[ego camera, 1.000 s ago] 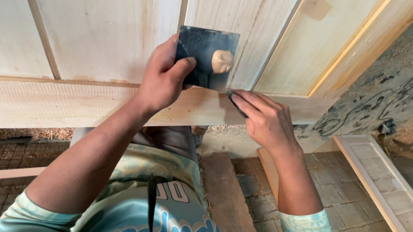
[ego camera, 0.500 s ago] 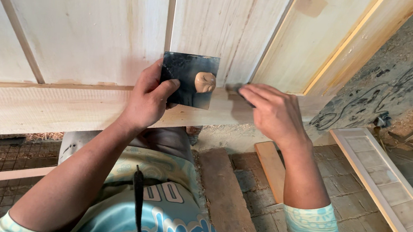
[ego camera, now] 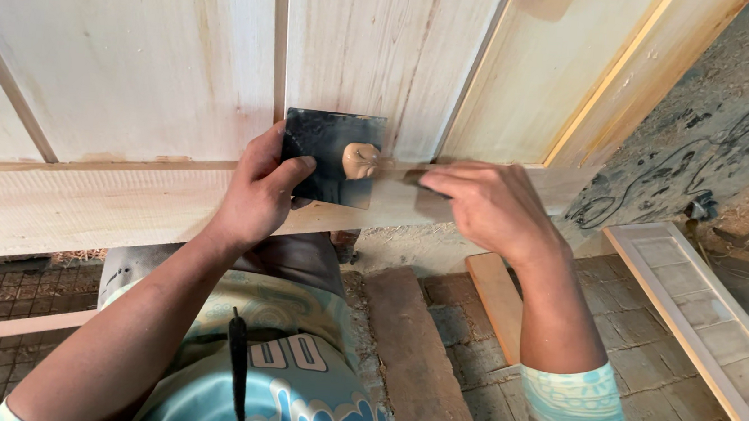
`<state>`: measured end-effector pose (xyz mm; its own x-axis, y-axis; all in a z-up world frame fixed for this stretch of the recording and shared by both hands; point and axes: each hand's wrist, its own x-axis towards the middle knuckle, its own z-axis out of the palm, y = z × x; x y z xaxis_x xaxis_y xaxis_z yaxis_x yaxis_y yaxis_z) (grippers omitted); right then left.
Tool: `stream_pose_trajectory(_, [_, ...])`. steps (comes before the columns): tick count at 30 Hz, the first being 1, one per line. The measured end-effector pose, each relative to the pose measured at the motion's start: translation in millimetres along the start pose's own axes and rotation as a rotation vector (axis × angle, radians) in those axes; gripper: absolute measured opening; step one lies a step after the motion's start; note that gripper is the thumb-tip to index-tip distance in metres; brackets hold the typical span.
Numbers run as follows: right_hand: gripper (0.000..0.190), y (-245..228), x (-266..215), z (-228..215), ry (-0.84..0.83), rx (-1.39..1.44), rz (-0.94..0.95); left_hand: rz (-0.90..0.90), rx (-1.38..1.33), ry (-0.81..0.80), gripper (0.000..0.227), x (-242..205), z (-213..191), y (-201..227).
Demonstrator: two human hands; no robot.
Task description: The person applies wood filler to a wooden door using a putty knife and a sanding block. They scoop filler from a can, spread it onto the door surface, and smooth it into the grooves and joints.
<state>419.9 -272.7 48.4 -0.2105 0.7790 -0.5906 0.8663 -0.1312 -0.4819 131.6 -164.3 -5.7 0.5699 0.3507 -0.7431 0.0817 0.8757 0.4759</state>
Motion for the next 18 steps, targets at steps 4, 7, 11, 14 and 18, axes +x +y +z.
stream_pose_trajectory(4, [0.035,-15.4,10.2,6.8,0.257,-0.054,-0.079,0.045,-0.099,0.024,0.023,-5.5,-13.6,0.0])
stream_pose_trajectory(7, [0.028,-43.0,18.7,37.3,0.384,-0.148,-0.059,0.057,-0.128,0.063,0.025,-14.7,-25.7,2.7])
stream_pose_trajectory(11, [0.033,-66.3,17.4,53.4,0.425,-0.170,-0.011,0.087,-0.126,0.079,0.025,-20.2,-37.3,7.1])
stream_pose_trajectory(14, [0.036,-68.3,14.2,46.6,0.322,-0.093,-0.058,0.104,-0.146,0.068,0.024,-27.9,-39.9,4.1])
stream_pose_trajectory(18, [0.039,-56.0,21.2,29.9,0.187,-0.046,-0.108,0.082,-0.179,0.135,0.028,-45.1,-35.8,-4.5])
